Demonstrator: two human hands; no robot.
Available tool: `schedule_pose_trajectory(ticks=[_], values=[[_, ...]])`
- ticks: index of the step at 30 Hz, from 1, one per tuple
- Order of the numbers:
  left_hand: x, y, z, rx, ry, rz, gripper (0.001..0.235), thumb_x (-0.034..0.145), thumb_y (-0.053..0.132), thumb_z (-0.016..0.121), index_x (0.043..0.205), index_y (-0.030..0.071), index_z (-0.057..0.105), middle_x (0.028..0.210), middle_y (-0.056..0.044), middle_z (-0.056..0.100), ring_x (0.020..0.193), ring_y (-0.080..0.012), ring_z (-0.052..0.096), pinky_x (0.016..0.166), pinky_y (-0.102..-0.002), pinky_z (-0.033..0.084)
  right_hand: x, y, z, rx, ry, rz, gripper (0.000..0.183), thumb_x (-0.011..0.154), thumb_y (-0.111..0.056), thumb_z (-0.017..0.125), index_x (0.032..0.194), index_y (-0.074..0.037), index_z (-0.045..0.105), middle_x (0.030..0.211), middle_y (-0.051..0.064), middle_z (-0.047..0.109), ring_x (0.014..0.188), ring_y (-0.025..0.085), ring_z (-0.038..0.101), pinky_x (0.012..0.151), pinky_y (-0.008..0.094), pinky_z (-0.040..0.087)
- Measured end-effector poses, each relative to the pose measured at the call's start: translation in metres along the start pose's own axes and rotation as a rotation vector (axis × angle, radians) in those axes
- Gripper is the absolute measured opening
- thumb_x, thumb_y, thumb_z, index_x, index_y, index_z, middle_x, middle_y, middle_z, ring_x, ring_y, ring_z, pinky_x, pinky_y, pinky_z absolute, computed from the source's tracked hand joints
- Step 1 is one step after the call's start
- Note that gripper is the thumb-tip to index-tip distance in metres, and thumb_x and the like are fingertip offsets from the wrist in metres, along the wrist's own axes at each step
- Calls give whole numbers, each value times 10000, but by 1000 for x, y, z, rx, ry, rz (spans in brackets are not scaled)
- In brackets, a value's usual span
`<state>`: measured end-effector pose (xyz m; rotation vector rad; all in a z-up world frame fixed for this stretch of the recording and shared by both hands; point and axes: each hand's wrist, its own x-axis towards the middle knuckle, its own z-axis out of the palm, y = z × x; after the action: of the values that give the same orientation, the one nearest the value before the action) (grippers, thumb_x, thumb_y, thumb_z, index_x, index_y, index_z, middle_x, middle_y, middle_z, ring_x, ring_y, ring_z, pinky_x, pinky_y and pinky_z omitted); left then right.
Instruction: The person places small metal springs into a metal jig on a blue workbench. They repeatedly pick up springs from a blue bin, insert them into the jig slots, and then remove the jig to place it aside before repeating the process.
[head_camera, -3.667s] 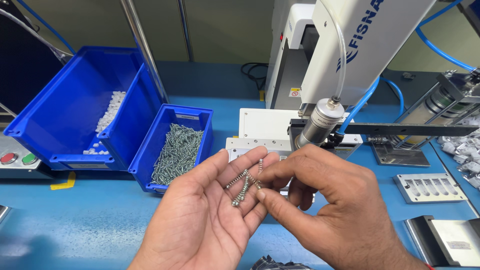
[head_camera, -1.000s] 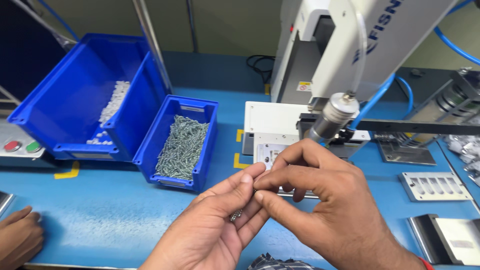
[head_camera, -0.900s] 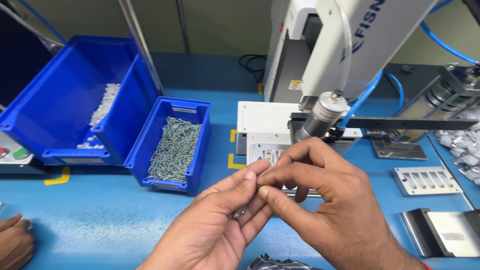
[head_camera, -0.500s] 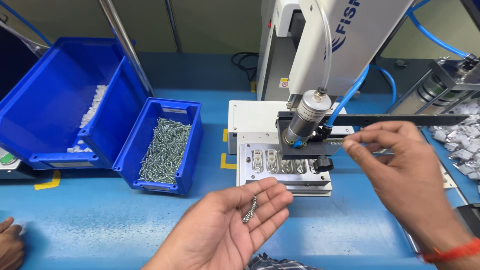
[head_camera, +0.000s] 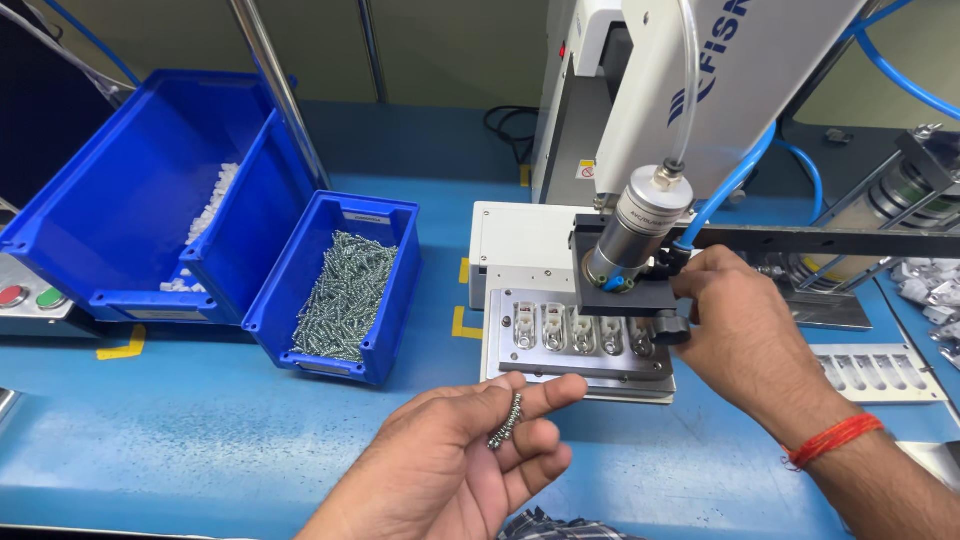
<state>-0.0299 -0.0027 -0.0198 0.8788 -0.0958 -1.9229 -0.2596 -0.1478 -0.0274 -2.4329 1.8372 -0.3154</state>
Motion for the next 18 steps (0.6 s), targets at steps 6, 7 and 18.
schedule_pose_trajectory(ticks=[6, 7, 18], values=[[-3, 1, 0, 34, -101, -17, 336, 1084, 196, 516, 1188, -118, 577, 905, -105, 605, 607, -109, 495, 590, -298, 512, -31, -6, -46, 412, 173, 246, 237, 905, -158, 831, 1105, -34, 811, 928, 155, 736, 725, 202, 649, 631, 357, 506], [-3, 2, 4, 74, -147, -14, 362, 1105, 217, 526, 1172, -129, 608, 805, -68, 539, 605, -109, 478, 557, -283, 474, -40, -8, -52, 541, 181, 243, 218, 918, -159, 823, 1095, -31, 820, 899, 163, 735, 712, 182, 621, 610, 332, 490], [7, 6, 62, 123, 14, -110, 280, 859, 349, 755, 928, 107, 632, 575, 42, 434, 441, -54, 299, 389, -204, 252, -79, -26, -55, 552, 35, 53, 215, 817, -234, 818, 1028, -204, 850, 1017, -21, 705, 719, 78, 633, 538, 230, 530]])
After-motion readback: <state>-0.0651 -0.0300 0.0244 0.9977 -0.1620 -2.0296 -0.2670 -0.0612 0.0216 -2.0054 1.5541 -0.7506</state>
